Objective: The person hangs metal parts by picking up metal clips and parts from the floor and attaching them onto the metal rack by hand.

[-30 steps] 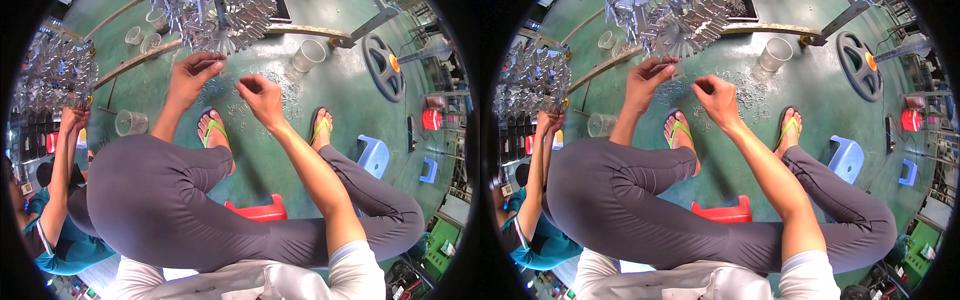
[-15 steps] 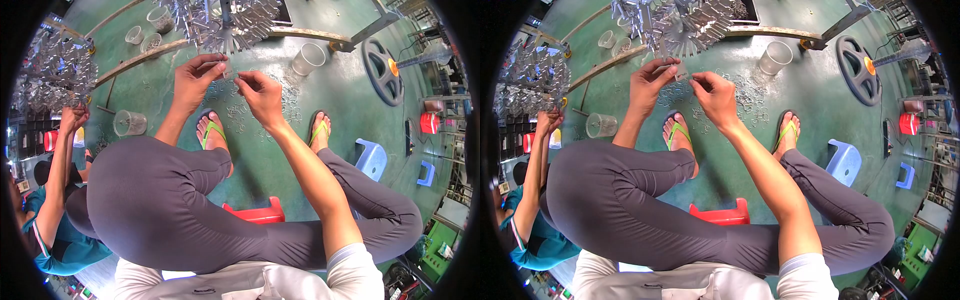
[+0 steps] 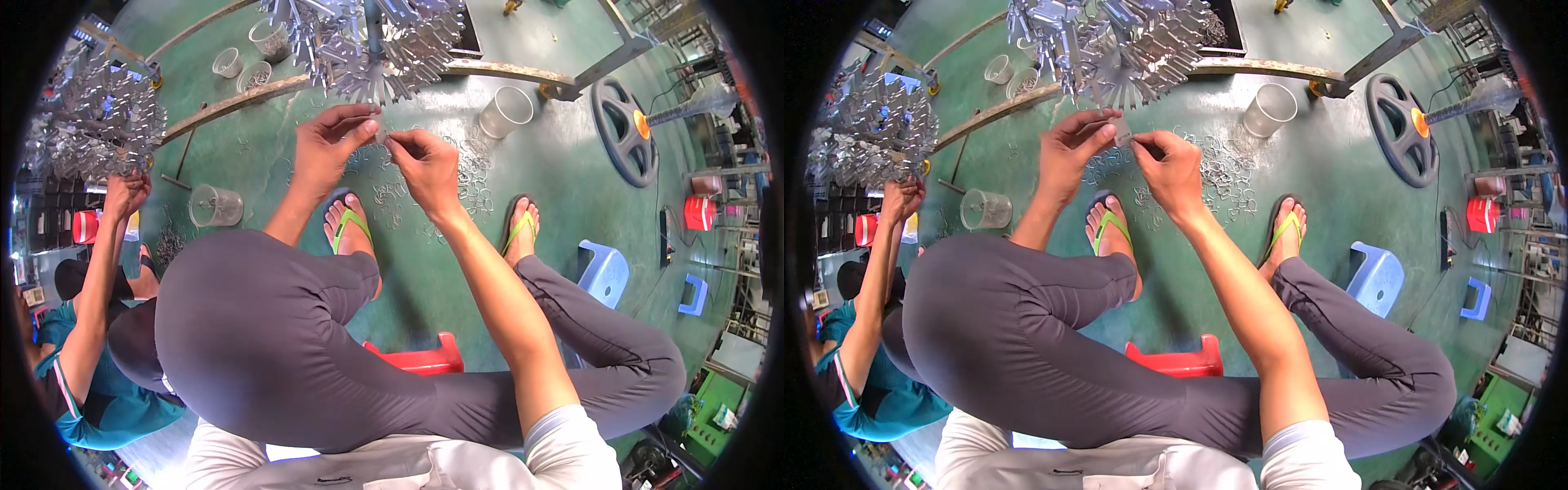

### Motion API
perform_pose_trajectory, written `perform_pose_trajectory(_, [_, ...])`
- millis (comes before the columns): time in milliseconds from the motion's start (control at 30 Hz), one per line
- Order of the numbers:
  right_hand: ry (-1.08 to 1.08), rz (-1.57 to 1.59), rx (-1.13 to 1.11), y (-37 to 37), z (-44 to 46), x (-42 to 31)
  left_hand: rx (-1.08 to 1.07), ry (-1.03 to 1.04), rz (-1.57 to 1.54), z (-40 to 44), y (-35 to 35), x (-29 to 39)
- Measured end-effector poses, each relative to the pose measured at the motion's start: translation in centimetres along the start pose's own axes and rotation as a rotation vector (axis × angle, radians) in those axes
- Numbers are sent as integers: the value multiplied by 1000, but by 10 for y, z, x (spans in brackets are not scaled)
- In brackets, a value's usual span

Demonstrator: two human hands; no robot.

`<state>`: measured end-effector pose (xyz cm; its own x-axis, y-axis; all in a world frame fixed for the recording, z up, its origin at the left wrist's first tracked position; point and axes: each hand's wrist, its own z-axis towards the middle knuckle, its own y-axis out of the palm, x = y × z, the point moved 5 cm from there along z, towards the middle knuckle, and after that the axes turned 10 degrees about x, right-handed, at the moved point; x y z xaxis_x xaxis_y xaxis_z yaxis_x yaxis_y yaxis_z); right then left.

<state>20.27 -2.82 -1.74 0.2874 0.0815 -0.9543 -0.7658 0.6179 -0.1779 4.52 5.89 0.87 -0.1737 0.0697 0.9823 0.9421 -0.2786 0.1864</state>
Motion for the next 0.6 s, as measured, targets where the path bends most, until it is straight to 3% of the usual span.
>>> perform_pose_trajectory(100, [69,-8,-31,3,2,2,77,116,24,-2,-3,-14])
perform_pose_trajectory(233, [11,-4,-50,10,5,6,-165,70,606,-3,-6,-34])
perform_pose_trajectory(533, [24,-105,-202,4,16,-2,-68,315,501,-7,-3,-31])
perform_pose_trajectory(600, [50,-109,-224,4,19,-3,-64,282,561,-5,-2,-32])
